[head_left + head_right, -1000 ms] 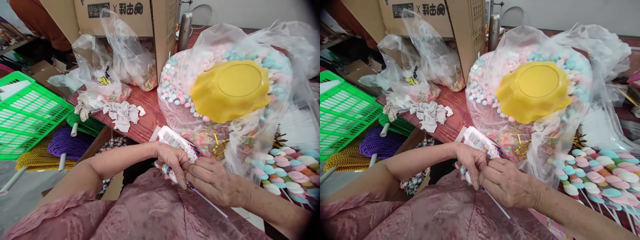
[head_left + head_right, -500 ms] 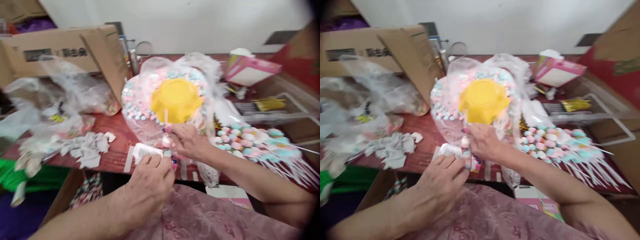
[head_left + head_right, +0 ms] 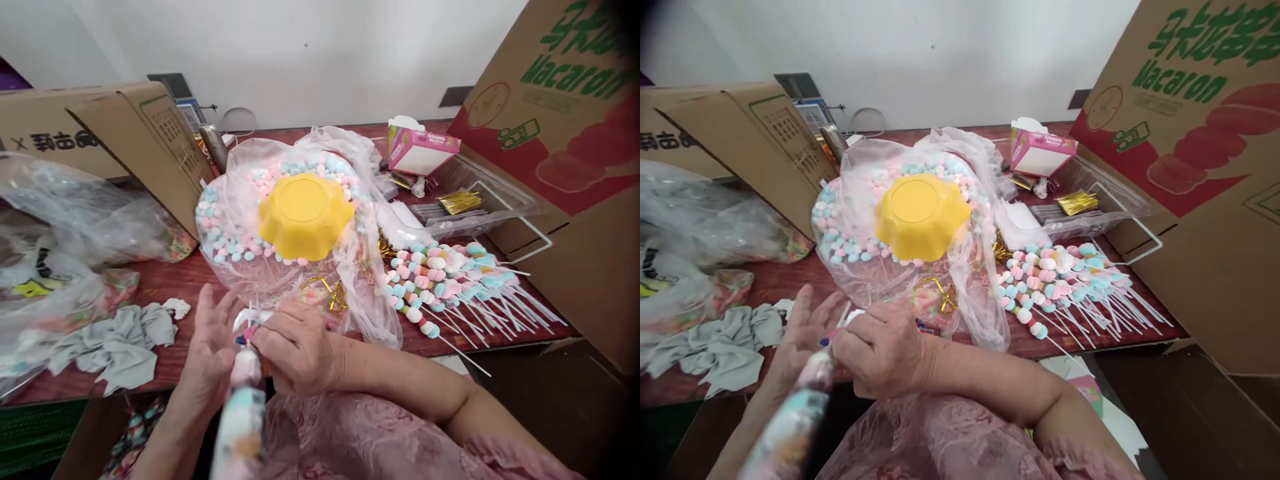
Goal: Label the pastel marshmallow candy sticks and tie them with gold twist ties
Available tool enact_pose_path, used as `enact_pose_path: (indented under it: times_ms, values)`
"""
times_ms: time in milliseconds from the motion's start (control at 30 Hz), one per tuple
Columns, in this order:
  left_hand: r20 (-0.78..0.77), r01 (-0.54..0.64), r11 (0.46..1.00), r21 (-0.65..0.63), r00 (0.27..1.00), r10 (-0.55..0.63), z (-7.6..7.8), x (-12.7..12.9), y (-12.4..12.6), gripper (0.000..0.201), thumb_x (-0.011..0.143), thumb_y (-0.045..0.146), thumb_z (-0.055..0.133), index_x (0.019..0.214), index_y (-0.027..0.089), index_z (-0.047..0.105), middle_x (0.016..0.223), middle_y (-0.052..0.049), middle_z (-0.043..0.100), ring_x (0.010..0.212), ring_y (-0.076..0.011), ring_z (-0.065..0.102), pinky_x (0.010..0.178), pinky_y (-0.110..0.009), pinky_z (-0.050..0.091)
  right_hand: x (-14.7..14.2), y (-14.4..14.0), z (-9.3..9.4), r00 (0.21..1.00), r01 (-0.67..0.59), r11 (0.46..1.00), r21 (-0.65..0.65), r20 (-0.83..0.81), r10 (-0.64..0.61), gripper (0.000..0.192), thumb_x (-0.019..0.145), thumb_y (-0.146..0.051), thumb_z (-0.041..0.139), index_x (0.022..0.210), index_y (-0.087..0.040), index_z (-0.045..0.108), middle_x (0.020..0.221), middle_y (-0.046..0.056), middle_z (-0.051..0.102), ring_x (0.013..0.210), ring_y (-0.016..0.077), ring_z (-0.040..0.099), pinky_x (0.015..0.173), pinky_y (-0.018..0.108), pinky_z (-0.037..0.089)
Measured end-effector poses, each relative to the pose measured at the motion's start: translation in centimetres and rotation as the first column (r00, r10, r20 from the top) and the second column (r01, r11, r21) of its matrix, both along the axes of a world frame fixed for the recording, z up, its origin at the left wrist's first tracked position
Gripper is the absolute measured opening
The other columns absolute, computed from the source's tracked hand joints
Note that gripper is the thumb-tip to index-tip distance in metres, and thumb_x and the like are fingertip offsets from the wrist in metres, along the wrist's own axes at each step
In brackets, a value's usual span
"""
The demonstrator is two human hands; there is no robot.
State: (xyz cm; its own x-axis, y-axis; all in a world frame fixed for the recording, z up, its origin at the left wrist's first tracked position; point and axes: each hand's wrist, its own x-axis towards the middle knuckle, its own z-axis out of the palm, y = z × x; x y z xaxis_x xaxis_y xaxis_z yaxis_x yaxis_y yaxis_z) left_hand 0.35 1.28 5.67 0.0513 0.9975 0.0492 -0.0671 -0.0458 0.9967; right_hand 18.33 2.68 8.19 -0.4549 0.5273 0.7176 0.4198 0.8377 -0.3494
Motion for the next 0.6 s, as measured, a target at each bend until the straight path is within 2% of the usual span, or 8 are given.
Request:
enact_pose_path:
  times_ms: [133,200,267,300,367,433,500,600]
  values:
    - [-0.070,0.277,0.895,-0.350,0.945,-0.320,1.9,-2.7,-4.2,0.045,0.080,0.054,0.068,0.109,0.020,0.067,0.075,-0.007,0.070,0.069,-0.0226,0.068,0.064,-0.035,0.057,-1.3,-0.5,-0.8,1.000,-0.012,0.930,0.368,0.018,0.006,0.017,0.090,-0.021,0.047,0.077,-0.019,0.058,0.064,0.000,0.055,0.059,0.0138,0.046,0.055,0.031,0.029]
    - [-0.243,0.277,0.899,-0.339,0.897,-0.368,2.8,-3.4,-5.5,0.026,0.089,0.042,0.060,0.086,0.017,0.067,0.060,-0.003,0.064,0.055,-0.0167,0.062,0.057,-0.028,0.053,-2.1,-0.7,-1.2,0.992,-0.124,0.954,0.271,0.065,0.111,0.020,0.090,-0.020,0.046,0.072,-0.020,0.054,0.062,-0.001,0.053,0.056,0.0132,0.044,0.054,0.031,0.026]
    - [-0.535,0.211,0.976,-0.048,0.820,-0.203,2.9,-3.8,-5.9,0.017,0.089,0.030,0.059,0.084,0.017,0.067,0.067,-0.003,0.069,0.060,-0.0164,0.065,0.060,-0.026,0.054,-3.2,-1.4,-1.5,0.970,-0.242,0.966,-0.096,-0.006,0.242,0.017,0.086,-0.020,0.048,0.069,-0.020,0.050,0.064,0.000,0.053,0.058,0.0128,0.045,0.055,0.030,0.030]
    - [-0.654,0.200,0.967,0.160,0.755,-0.048,2.5,-4.0,-5.8,0.012,0.088,0.024,0.059,0.088,0.017,0.069,0.077,-0.005,0.073,0.069,-0.0176,0.068,0.065,-0.026,0.056,-3.9,-1.8,-1.7,0.956,-0.292,0.888,-0.356,-0.117,0.268,0.015,0.084,-0.020,0.048,0.069,-0.020,0.048,0.065,0.000,0.052,0.059,0.0125,0.045,0.057,0.029,0.032]
    - [-0.754,0.259,0.831,0.493,0.604,0.258,1.3,-4.5,-5.6,0.021,0.085,0.013,0.057,0.100,0.019,0.070,0.096,-0.008,0.076,0.089,-0.0198,0.071,0.082,-0.028,0.058,-5.5,-2.9,-2.3,0.922,-0.387,0.552,-0.739,-0.325,0.212,0.014,0.083,-0.020,0.046,0.070,-0.021,0.043,0.061,-0.003,0.047,0.056,0.0109,0.043,0.056,0.025,0.036]
    - [-0.762,0.354,0.701,0.619,0.487,0.427,-0.3,-5.7,-5.9,0.033,0.084,0.005,0.054,0.110,0.020,0.068,0.105,-0.009,0.075,0.100,-0.0203,0.070,0.093,-0.032,0.055,-7.1,-4.0,-3.1,0.903,-0.429,0.275,-0.860,-0.395,0.171,0.016,0.085,-0.020,0.041,0.069,-0.022,0.038,0.054,-0.007,0.037,0.046,0.0087,0.037,0.050,0.022,0.036]
    - [-0.806,0.416,0.693,0.588,0.379,0.456,-1.7,-7.8,-7.1,0.037,0.084,0.004,0.051,0.112,0.021,0.068,0.106,-0.009,0.075,0.102,-0.0200,0.070,0.097,-0.033,0.054,-8.1,-4.8,-4.0,0.896,-0.423,0.187,-0.887,-0.379,0.233,0.018,0.086,-0.020,0.039,0.068,-0.023,0.037,0.049,-0.010,0.031,0.039,0.0077,0.031,0.045,0.021,0.034]
    - [-0.954,0.368,0.881,0.298,0.111,0.277,-2.3,-12.9,-10.5,0.035,0.085,0.009,0.047,0.104,0.023,0.073,0.102,-0.008,0.075,0.095,-0.0209,0.072,0.089,-0.034,0.058,-7.6,-5.3,-4.7,0.891,-0.392,0.117,-0.912,-0.345,0.294,0.013,0.084,-0.021,0.046,0.071,-0.019,0.048,0.049,-0.008,0.044,0.041,0.0079,0.040,0.046,0.021,0.036]
